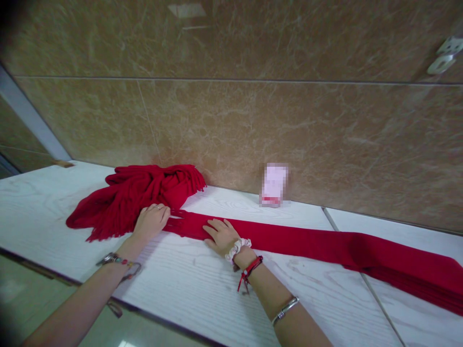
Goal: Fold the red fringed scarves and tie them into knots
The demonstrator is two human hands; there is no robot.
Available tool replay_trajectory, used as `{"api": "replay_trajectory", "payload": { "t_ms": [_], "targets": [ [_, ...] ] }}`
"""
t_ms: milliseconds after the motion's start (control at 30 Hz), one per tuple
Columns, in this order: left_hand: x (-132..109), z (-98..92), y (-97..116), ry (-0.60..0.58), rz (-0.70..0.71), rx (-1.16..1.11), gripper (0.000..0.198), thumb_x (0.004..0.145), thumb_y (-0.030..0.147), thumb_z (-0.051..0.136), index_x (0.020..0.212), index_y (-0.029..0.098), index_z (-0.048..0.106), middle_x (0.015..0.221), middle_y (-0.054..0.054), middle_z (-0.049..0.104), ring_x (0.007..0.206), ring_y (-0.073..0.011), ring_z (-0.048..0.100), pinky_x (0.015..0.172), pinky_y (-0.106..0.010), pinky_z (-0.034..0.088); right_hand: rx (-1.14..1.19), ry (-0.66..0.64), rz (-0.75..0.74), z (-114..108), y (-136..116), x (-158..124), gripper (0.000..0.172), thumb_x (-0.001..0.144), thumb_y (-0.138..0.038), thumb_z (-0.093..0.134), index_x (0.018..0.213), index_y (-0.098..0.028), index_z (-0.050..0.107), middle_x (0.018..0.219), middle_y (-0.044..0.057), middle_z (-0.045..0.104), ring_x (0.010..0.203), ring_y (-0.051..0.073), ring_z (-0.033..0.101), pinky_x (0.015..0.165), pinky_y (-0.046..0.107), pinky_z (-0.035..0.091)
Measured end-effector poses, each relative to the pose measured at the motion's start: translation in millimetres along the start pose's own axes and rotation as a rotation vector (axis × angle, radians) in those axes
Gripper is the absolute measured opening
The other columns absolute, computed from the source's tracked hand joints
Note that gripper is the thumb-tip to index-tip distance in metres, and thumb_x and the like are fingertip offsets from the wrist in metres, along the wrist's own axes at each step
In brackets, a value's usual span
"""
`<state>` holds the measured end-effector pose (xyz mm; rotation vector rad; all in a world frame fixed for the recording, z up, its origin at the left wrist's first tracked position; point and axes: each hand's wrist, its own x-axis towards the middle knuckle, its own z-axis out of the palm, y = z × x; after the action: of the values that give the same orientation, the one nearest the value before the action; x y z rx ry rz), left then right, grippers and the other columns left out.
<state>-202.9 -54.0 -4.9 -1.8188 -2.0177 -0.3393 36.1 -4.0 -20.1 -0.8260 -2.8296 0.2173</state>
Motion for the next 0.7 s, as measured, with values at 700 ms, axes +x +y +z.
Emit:
{"api": "replay_trajectory", "payload": {
  "t_ms": [700],
  "targets": [
    [-10, -13.9, -23, -0.026, 0.130, -0.249, 0.025, 0.071, 0.008, 0.035, 0.066, 0.018, 0.058, 0.083, -0.005, 0.060, 0.084, -0.0197, 0.051, 0.077, -0.033, 0.039, -0.018, 0.013, -0.018, 3, 2, 0, 0.041, 0.085, -0.034, 0.041, 0.124, -0.020, 0.046, 0.131, 0.008, 0.042, 0.121, 0.020, 0.035, 0.102, 0.042, 0.023]
  ]
}}
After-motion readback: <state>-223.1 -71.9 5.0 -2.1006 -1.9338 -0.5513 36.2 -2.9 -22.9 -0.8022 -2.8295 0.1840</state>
